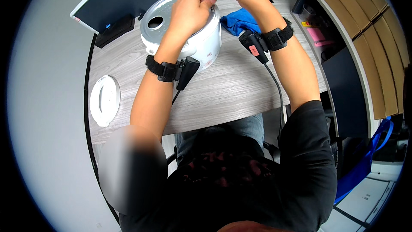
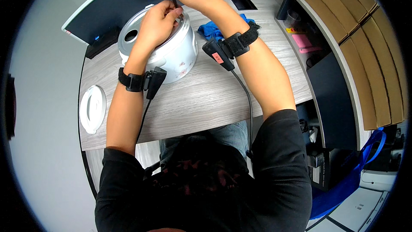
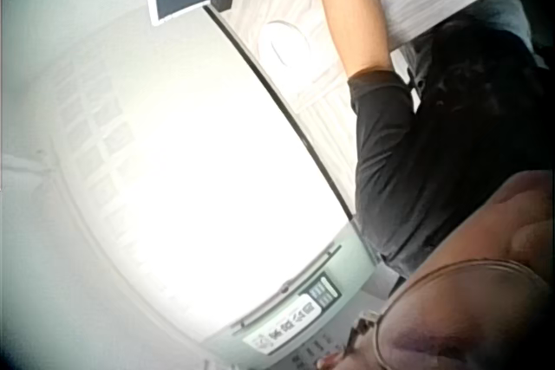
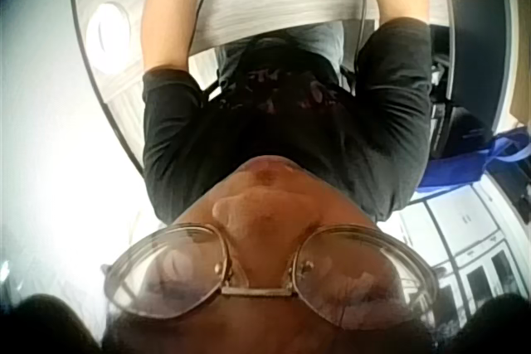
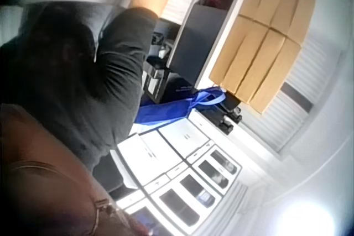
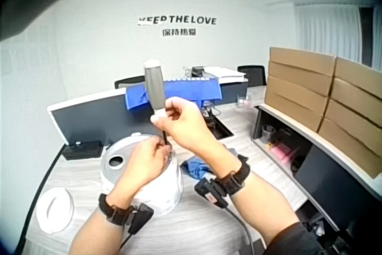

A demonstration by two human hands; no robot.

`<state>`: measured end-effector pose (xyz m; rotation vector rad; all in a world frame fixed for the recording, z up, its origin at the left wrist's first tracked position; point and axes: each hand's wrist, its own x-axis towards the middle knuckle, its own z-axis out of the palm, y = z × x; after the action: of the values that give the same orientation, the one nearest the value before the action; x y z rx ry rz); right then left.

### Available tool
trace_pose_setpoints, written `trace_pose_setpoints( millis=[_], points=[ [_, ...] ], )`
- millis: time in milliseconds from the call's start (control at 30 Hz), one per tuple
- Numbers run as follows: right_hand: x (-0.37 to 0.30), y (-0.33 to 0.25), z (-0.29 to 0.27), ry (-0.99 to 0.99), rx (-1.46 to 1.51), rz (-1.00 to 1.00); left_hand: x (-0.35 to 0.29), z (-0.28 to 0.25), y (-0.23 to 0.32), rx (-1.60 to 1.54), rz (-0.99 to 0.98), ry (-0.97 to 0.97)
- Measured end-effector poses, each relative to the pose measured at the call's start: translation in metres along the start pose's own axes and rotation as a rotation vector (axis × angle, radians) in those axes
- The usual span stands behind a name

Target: The person uses a screwdriver to fasten screws into a white cylindrical appliance, then places a lid on top and wipes the exterior with a blue cloth. The person handles the appliance, lid, screwdriver, and cloth throughout the sequence.

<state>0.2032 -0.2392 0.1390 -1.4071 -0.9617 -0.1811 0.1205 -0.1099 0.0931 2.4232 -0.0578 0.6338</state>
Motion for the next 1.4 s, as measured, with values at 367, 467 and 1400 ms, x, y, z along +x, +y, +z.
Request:
trace_pose_setpoints(
  millis=[367, 467, 1400],
  points=[
    [0.004, -0.006, 0.004, 0.047, 0.264, -0.011, -0.009, -0.017, -0.005, -0.160, -0.009, -0.108],
    [-0.009, -0.001, -0.010, 0.011, 0.245, 0.056, -0.029, -0.046, -0.013, -0.123, 0.108, -0.077],
    [-0.097, 0.025, -0.002, -0.185, -0.020, 0.130, -0.111, -0.089, -0.096, 0.052, 0.358, 0.111]
  ],
)
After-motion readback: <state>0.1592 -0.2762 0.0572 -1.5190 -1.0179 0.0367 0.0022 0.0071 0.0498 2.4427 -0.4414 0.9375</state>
